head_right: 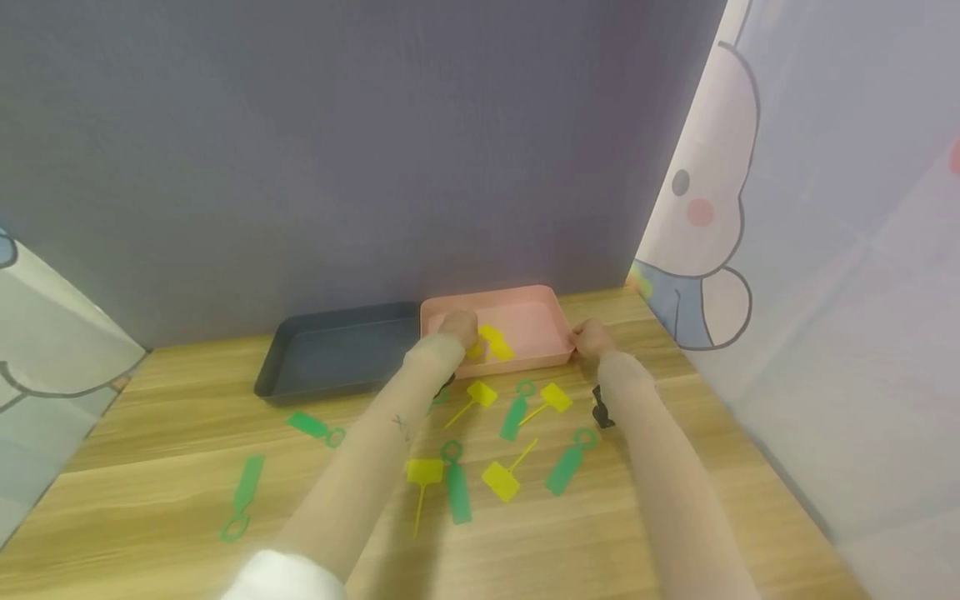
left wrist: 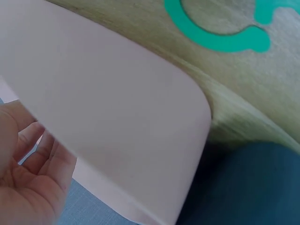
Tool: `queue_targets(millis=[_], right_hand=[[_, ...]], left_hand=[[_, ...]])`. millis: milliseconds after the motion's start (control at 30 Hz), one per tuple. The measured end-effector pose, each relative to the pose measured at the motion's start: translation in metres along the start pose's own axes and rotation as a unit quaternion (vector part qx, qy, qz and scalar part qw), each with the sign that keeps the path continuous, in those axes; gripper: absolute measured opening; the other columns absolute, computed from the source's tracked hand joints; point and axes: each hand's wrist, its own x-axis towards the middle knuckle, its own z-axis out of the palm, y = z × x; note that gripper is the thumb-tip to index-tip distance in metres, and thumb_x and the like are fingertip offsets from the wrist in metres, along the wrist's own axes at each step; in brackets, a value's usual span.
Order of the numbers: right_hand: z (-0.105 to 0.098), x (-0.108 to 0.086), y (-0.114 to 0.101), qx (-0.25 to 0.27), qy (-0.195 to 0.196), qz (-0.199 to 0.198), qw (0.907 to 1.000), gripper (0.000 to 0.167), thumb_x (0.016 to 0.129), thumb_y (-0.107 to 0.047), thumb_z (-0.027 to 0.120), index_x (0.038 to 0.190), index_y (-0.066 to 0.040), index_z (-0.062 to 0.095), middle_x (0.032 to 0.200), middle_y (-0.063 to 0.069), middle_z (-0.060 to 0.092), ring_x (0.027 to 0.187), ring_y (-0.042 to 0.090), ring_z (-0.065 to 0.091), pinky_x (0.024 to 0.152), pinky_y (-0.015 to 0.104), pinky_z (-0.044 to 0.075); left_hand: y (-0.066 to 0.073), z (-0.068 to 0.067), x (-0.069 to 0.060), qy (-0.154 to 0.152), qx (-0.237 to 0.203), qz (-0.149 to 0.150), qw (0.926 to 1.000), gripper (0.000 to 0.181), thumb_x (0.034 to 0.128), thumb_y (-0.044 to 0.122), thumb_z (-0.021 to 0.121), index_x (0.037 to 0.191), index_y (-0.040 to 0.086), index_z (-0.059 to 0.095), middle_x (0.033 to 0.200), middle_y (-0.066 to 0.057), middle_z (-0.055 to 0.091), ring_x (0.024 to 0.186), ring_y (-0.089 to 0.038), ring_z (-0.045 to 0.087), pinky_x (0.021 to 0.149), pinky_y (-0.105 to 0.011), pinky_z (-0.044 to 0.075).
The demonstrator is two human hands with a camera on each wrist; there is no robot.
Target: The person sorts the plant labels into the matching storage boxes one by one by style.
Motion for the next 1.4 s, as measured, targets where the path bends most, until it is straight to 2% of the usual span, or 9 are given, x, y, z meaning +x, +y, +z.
queue_targets(millis=[333, 500, 767, 933, 1033, 1100, 1200, 1300, 1400], right_hand=[[0.003, 0.004, 0.001, -0.017, 0.006, 0.004, 0.9998, 0.038, 0.097, -0.012, 0.039, 0.121, 0.016, 0.048, 0.112, 0.029, 0.059, 0.098, 0.032, 0.064, 0.092, 0.042, 0.047], [0.003, 0.005, 0.000, -0.019, 0.006, 0.001, 0.9998, 0.038, 0.097, -0.013, 0.039, 0.121, 0.015, 0.049, 0.111, 0.027, 0.061, 0.096, 0.030, 0.065, 0.093, 0.042, 0.047], [0.001, 0.002, -0.001, -0.011, 0.006, -0.001, 0.9999, 0.038, 0.096, -0.012, 0.039, 0.120, 0.017, 0.049, 0.113, 0.030, 0.058, 0.095, 0.030, 0.065, 0.091, 0.041, 0.048], [-0.002, 0.004, 0.002, -0.014, 0.013, -0.007, 0.9998, 0.037, 0.096, -0.012, 0.039, 0.117, 0.016, 0.052, 0.110, 0.029, 0.061, 0.090, 0.025, 0.065, 0.090, 0.041, 0.049], [-0.003, 0.005, 0.004, -0.018, 0.016, -0.005, 0.9997, 0.037, 0.096, -0.012, 0.040, 0.116, 0.015, 0.053, 0.111, 0.029, 0.060, 0.090, 0.025, 0.065, 0.089, 0.040, 0.049], [-0.003, 0.005, 0.005, -0.017, 0.015, -0.005, 0.9997, 0.037, 0.096, -0.012, 0.039, 0.117, 0.016, 0.052, 0.112, 0.029, 0.059, 0.092, 0.028, 0.065, 0.089, 0.040, 0.049], [-0.004, 0.005, 0.007, -0.010, 0.014, -0.005, 0.9998, 0.037, 0.096, -0.011, 0.039, 0.117, 0.016, 0.052, 0.113, 0.030, 0.059, 0.090, 0.026, 0.066, 0.086, 0.037, 0.051], [-0.003, 0.006, 0.007, -0.002, 0.011, -0.009, 0.9999, 0.037, 0.096, -0.010, 0.039, 0.117, 0.017, 0.051, 0.114, 0.032, 0.057, 0.086, 0.021, 0.066, 0.082, 0.033, 0.053], [-0.003, 0.008, 0.007, 0.011, 0.008, -0.010, 0.9999, 0.037, 0.096, -0.009, 0.038, 0.119, 0.018, 0.049, 0.115, 0.033, 0.055, 0.085, 0.018, 0.065, 0.078, 0.029, 0.054]], left_hand=[[-0.002, -0.012, -0.013, -0.008, -0.005, 0.012, 0.9999, 0.017, 0.0789, 0.010, 0.067, 0.092, 0.009, 0.055, 0.083, -0.003, 0.054, 0.073, -0.017, 0.047, 0.063, -0.026, 0.045], [-0.005, -0.013, -0.013, -0.010, -0.010, 0.023, 0.9996, 0.016, 0.0794, 0.009, 0.066, 0.091, 0.009, 0.056, 0.081, -0.003, 0.054, 0.070, -0.017, 0.046, 0.061, -0.025, 0.043], [-0.005, -0.020, -0.010, 0.004, 0.037, 0.049, 0.9981, 0.006, 0.0816, 0.006, 0.060, 0.078, 0.009, 0.057, 0.067, -0.001, 0.046, 0.061, -0.015, 0.039, 0.051, -0.023, 0.033], [-0.005, -0.032, -0.014, 0.002, 0.002, 0.061, 0.9982, 0.019, 0.0857, 0.006, 0.058, 0.067, 0.010, 0.052, 0.063, 0.001, 0.042, 0.058, -0.013, 0.037, 0.051, -0.021, 0.031], [-0.004, -0.037, -0.016, 0.006, -0.020, 0.073, 0.9971, 0.020, 0.0879, 0.005, 0.055, 0.068, 0.010, 0.052, 0.064, 0.001, 0.047, 0.057, -0.012, 0.038, 0.053, -0.021, 0.033], [-0.003, -0.040, -0.018, 0.008, -0.033, 0.087, 0.9956, 0.015, 0.0882, 0.005, 0.055, 0.074, 0.008, 0.057, 0.071, -0.001, 0.057, 0.059, -0.011, 0.041, 0.054, -0.020, 0.035], [-0.001, -0.046, -0.021, 0.003, -0.025, 0.112, 0.9934, 0.011, 0.0890, 0.007, 0.056, 0.093, 0.005, 0.066, 0.095, -0.006, 0.067, 0.070, -0.013, 0.054, 0.063, -0.022, 0.044], [0.000, -0.053, -0.024, -0.001, 0.000, 0.125, 0.9921, 0.022, 0.0898, 0.012, 0.056, 0.109, 0.006, 0.064, 0.113, -0.008, 0.064, 0.092, -0.018, 0.061, 0.080, -0.029, 0.051], [0.000, -0.059, -0.029, -0.005, 0.013, 0.130, 0.9914, 0.028, 0.0897, 0.014, 0.056, 0.116, 0.007, 0.061, 0.120, -0.007, 0.061, 0.108, -0.023, 0.058, 0.091, -0.035, 0.049]])
